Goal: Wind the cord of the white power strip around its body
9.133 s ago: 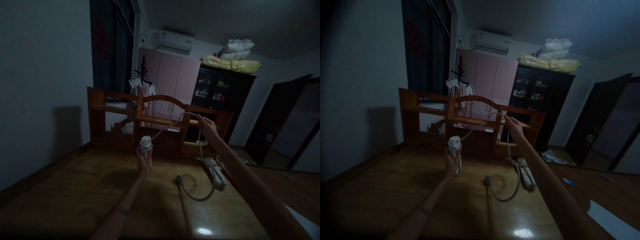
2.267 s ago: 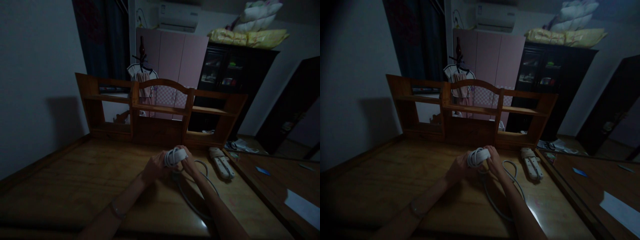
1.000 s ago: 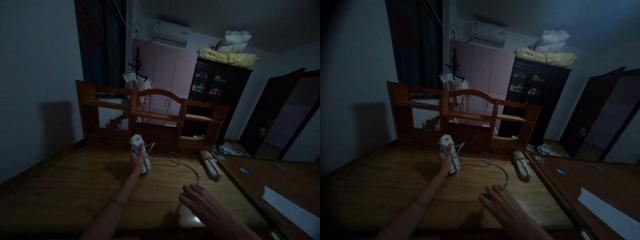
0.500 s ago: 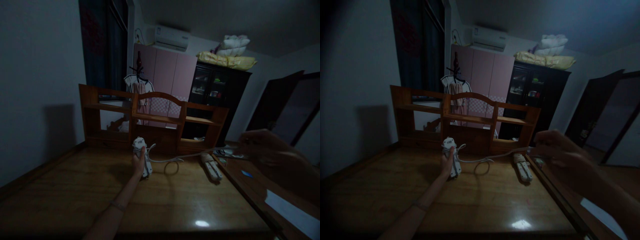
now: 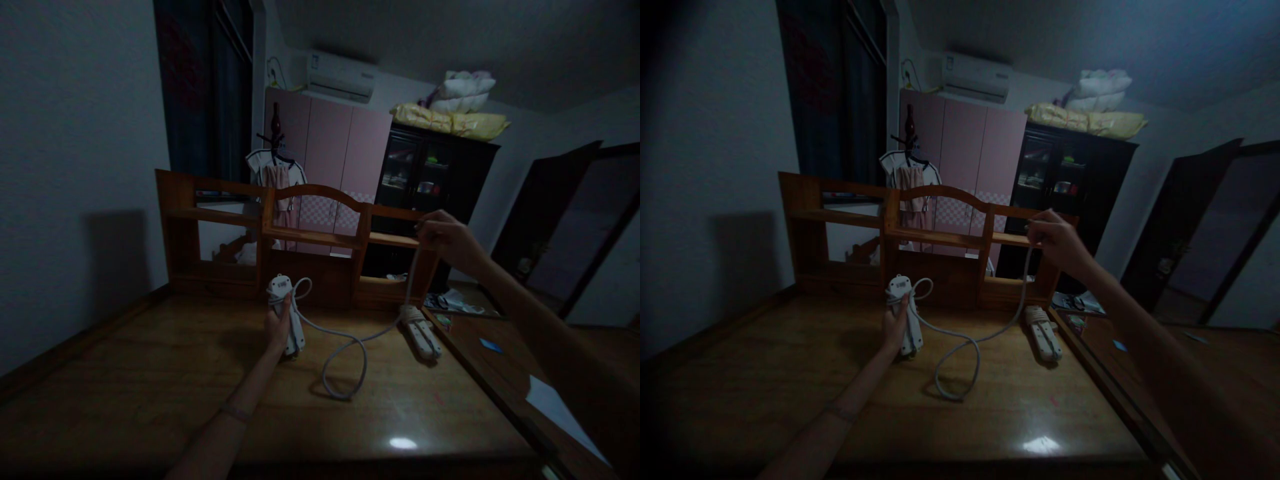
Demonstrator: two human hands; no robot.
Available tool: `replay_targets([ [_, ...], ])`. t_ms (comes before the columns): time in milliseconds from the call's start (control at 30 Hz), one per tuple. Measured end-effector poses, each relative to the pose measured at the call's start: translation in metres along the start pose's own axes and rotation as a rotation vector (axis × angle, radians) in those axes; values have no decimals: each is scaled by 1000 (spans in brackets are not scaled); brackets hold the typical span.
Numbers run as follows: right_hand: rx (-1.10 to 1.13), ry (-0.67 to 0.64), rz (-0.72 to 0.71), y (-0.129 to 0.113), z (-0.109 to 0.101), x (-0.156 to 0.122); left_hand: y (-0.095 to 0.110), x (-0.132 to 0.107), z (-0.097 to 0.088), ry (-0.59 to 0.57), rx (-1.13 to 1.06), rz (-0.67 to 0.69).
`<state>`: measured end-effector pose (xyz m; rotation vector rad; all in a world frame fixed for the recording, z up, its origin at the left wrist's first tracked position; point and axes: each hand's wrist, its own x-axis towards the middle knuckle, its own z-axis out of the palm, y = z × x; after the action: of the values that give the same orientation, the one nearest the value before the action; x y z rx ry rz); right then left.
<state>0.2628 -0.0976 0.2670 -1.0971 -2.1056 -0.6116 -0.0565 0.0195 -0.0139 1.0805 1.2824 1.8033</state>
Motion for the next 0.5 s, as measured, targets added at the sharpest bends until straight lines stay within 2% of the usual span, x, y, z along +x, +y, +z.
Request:
replay_targets([
  [133, 5, -175, -23, 9, 95, 1, -9, 5, 0, 2, 55, -38],
  [233, -84, -363, -47, 1, 154, -14, -15, 9, 0, -39, 59, -52],
  [333, -155, -534, -162, -15, 202, -31, -17, 9, 1, -104, 24, -37],
  [500, -120, -668, -250, -44, 266, -59, -16, 7, 5, -127, 29, 28],
])
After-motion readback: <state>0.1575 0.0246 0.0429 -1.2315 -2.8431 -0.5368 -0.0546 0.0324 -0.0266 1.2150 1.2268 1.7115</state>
